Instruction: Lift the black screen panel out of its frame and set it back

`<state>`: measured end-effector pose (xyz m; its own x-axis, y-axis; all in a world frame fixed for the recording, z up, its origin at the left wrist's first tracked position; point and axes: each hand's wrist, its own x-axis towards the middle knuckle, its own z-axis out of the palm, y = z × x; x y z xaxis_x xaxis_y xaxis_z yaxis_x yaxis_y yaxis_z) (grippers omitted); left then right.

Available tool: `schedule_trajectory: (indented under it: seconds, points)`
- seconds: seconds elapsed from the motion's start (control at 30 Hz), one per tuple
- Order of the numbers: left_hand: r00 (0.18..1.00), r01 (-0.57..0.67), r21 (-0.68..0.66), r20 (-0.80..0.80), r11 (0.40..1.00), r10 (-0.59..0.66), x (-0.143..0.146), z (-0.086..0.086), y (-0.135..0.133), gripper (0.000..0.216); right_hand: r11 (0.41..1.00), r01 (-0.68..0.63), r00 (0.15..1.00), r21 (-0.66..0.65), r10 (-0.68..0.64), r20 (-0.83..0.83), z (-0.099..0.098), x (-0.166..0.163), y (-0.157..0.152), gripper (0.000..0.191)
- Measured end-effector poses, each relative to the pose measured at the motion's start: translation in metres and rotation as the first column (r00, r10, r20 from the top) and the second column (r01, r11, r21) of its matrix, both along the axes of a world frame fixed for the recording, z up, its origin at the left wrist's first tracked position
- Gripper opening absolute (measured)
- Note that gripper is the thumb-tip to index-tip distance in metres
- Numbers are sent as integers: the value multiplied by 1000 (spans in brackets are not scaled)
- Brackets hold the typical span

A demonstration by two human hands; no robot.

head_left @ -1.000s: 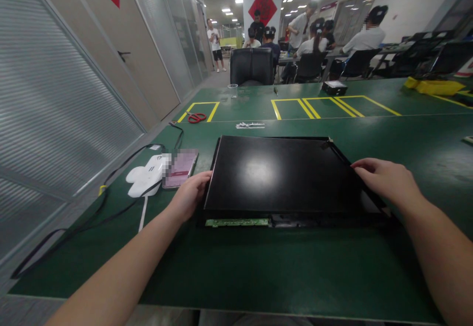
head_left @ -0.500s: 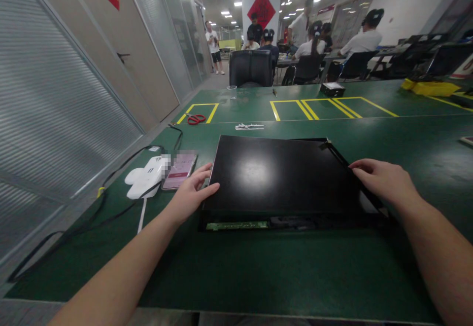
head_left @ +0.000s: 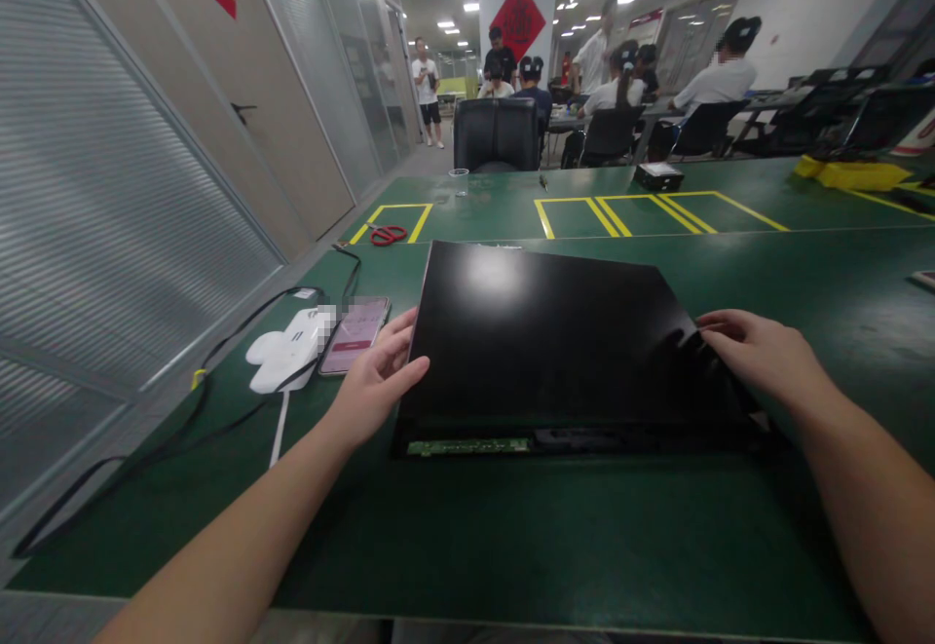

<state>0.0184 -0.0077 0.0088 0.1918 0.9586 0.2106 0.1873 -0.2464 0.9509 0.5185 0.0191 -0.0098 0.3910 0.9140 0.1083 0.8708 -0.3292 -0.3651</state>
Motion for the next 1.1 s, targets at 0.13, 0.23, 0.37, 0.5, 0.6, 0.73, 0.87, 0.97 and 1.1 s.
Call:
schedule_trajectory:
  seconds: [0.13,0.23,0.37,0.5,0.6,0.73,0.87,0.97,1.1]
  points:
    - [1000,5,80,-17,997,-4,0,1,-2,55,996,91,984,27,-85,-156,-2,0,5,51]
    - [1000,0,110,-30,994,3,0,2,-3,56,993,114,968,13,-108,-228,-1,0,7,37]
    - [999,-19,128,-44,992,24,0,1,-2,56,990,135,947,31,-120,-297,2,-1,6,30]
    - [997,-69,124,-17,990,71,-2,1,1,52,965,241,862,107,-162,-480,12,-8,-1,26]
    - [994,-101,87,55,991,97,-3,1,3,48,926,347,593,149,-94,-800,25,-13,-8,26]
    - [985,-128,25,118,991,124,-2,1,3,46,894,393,364,213,61,-929,34,-4,-16,20]
    - [981,-115,-22,155,993,117,0,0,3,42,725,523,545,447,119,-830,22,13,-22,11]
    - [973,-111,-9,201,994,111,-1,-3,5,34,699,541,530,468,148,-835,13,17,-24,13]
    - [988,-71,42,139,997,65,-6,-11,13,34,714,575,366,399,211,-906,11,19,-22,10]
